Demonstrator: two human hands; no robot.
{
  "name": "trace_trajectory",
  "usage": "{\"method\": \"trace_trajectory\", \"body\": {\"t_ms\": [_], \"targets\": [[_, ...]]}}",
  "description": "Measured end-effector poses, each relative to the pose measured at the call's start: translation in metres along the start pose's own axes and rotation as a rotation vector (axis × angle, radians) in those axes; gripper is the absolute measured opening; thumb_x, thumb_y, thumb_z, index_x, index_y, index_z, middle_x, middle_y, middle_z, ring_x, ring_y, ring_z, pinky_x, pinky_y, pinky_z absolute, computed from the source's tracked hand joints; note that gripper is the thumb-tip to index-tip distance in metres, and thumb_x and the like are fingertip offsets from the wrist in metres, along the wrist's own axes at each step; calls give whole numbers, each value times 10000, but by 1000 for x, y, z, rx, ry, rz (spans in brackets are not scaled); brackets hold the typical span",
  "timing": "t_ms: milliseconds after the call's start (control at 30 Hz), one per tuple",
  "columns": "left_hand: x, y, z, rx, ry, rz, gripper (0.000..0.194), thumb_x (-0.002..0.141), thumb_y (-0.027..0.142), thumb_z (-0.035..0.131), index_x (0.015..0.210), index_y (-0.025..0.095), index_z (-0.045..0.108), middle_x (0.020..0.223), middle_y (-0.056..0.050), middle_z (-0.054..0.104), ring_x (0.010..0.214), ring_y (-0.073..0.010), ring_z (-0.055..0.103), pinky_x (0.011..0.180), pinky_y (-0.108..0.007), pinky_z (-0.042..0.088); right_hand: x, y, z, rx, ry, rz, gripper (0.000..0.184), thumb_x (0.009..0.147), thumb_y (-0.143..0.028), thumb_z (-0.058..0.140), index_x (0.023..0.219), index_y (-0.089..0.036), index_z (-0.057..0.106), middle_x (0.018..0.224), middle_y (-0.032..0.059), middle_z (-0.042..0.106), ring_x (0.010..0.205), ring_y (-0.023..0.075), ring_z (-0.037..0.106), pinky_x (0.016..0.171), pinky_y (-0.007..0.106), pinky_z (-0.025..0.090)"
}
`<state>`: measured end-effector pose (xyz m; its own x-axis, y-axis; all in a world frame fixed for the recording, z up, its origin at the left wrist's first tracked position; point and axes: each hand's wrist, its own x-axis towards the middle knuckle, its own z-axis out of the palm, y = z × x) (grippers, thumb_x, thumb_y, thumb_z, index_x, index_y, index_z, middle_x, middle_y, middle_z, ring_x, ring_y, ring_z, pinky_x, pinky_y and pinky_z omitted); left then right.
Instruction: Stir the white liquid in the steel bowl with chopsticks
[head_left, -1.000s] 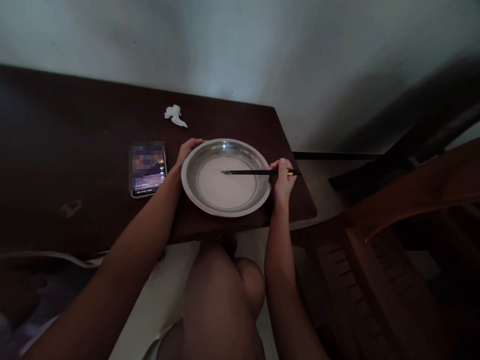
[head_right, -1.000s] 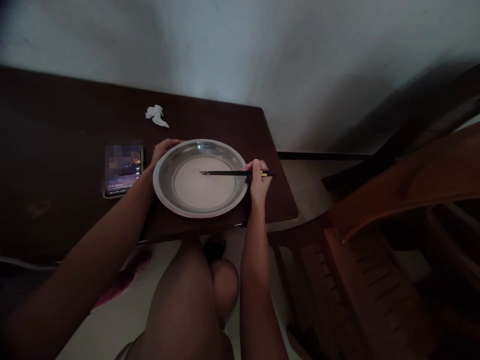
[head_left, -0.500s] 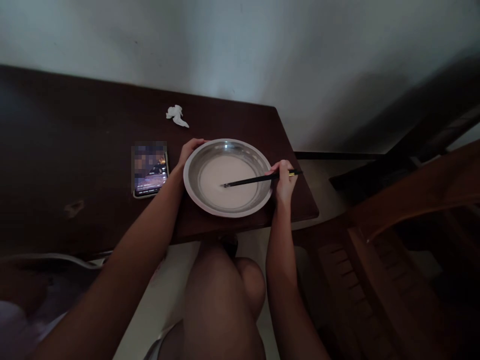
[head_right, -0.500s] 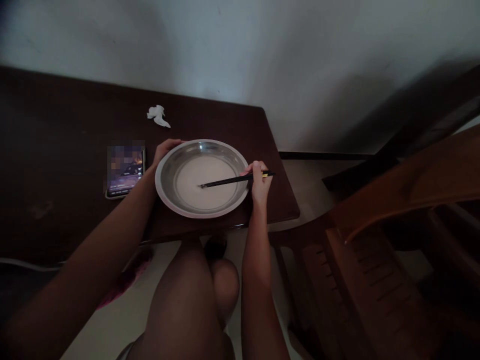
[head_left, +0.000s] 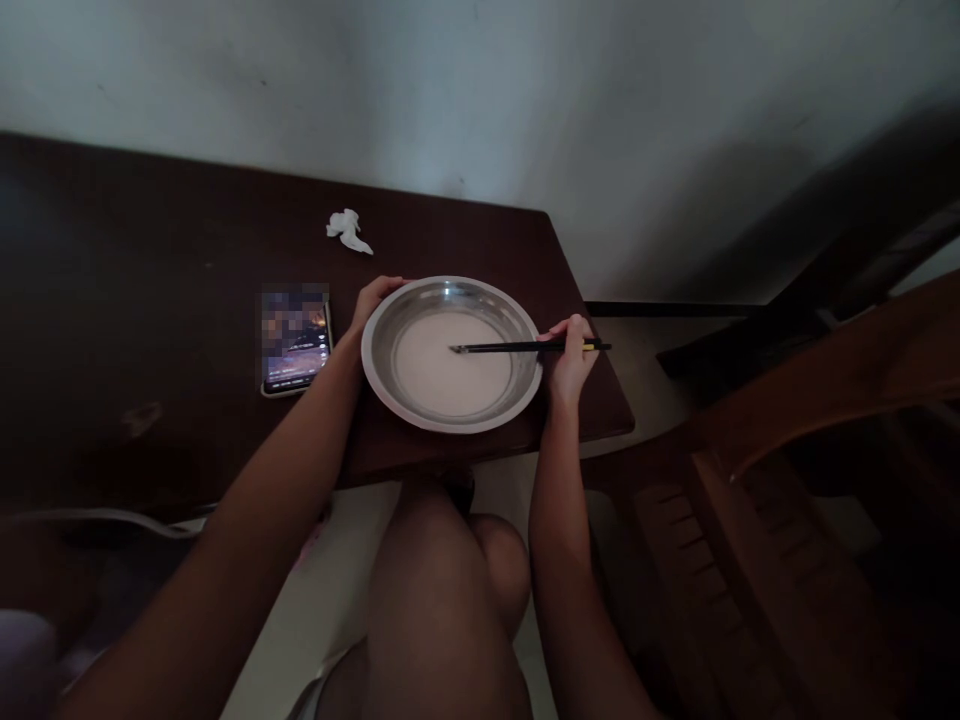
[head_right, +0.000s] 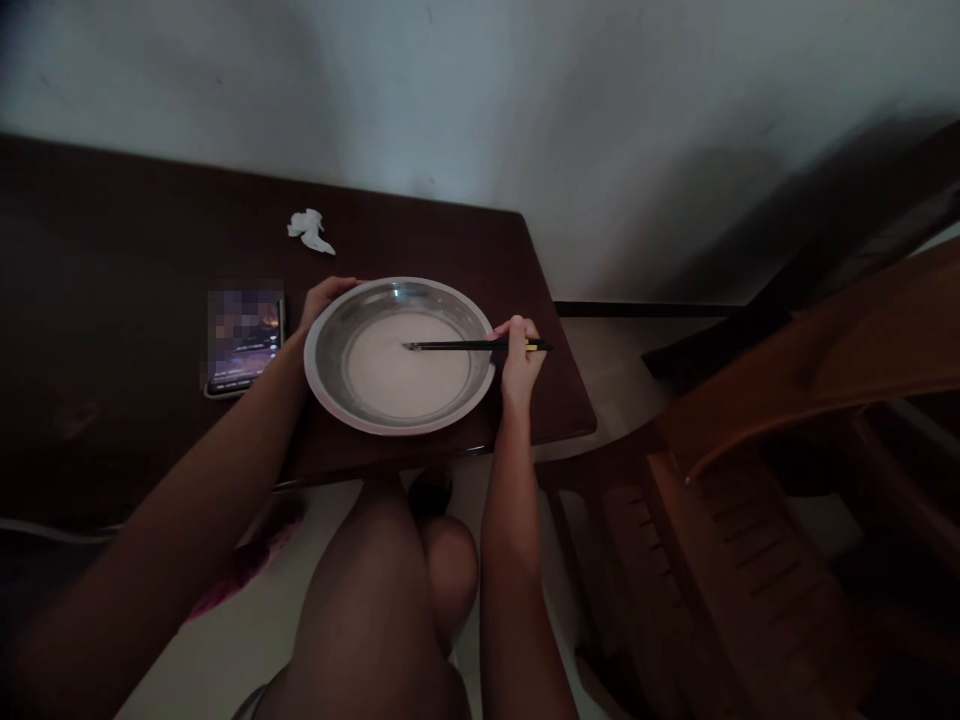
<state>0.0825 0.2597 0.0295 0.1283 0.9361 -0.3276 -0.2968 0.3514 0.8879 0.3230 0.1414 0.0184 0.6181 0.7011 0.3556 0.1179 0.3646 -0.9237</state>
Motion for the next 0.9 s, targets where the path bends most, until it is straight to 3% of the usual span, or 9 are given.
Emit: {"method": "trace_trajectory", "body": {"t_ms": [67,233,400,567,700,767,833,900], "targets": [[0,0,1,1,1,3,169,881,265,604,758,235,715,699,-27,744,943,-269,792,829,-293,633,0,0,0,37,40,24,548,881,-744,594,645,-253,530,531,-81,521,466,94,539,576,275,483],[-2,0,1,-27,-8,-8,212,882,247,551,767,219,725,730,-47,765,983,-275,786,875,-320,631,-2,-2,0,-42,-117,15,542,862,-763,617,681,-252,606,538,-68,570,495,111,560,608,290,508],[-5,3,2,-20,18,-29,173,881,235,585,769,225,716,719,-26,763,998,-275,778,901,-318,618,0,1,-1,14,20,21,565,868,-766,591,637,-253,543,528,-74,550,475,101,559,592,283,495],[-11,5,2,-104,-74,-63,327,1004,238,453,853,184,738,729,-43,772,1038,-271,755,973,-330,577,-2,0,-2,-14,-139,25,524,869,-738,630,682,-248,621,571,-56,626,502,106,578,607,287,513],[-15,10,-2,-135,-139,-77,425,1044,408,448,1063,129,768,917,-125,821,1092,-330,741,980,-398,574,1,2,-1,41,62,15,543,850,-733,647,627,-245,562,546,-73,576,498,100,596,606,277,510],[-24,16,-3,-107,-84,4,361,1019,423,538,1079,145,761,1010,-134,825,1140,-341,729,989,-405,572,2,3,-1,78,71,48,556,846,-747,634,615,-249,545,482,-88,521,429,95,539,545,268,466],[-44,22,-3,-33,88,243,175,971,322,672,1060,196,755,1081,-71,819,1217,-289,705,1025,-328,550,1,3,-1,68,-19,62,549,847,-752,634,634,-248,577,464,-86,532,409,96,513,528,268,455],[-73,28,-3,44,143,445,220,938,261,773,1156,240,751,1249,-20,787,1345,-266,637,1073,-284,521,0,3,-1,50,-82,49,541,842,-750,650,659,-242,614,489,-74,578,427,98,533,550,271,479]]}}
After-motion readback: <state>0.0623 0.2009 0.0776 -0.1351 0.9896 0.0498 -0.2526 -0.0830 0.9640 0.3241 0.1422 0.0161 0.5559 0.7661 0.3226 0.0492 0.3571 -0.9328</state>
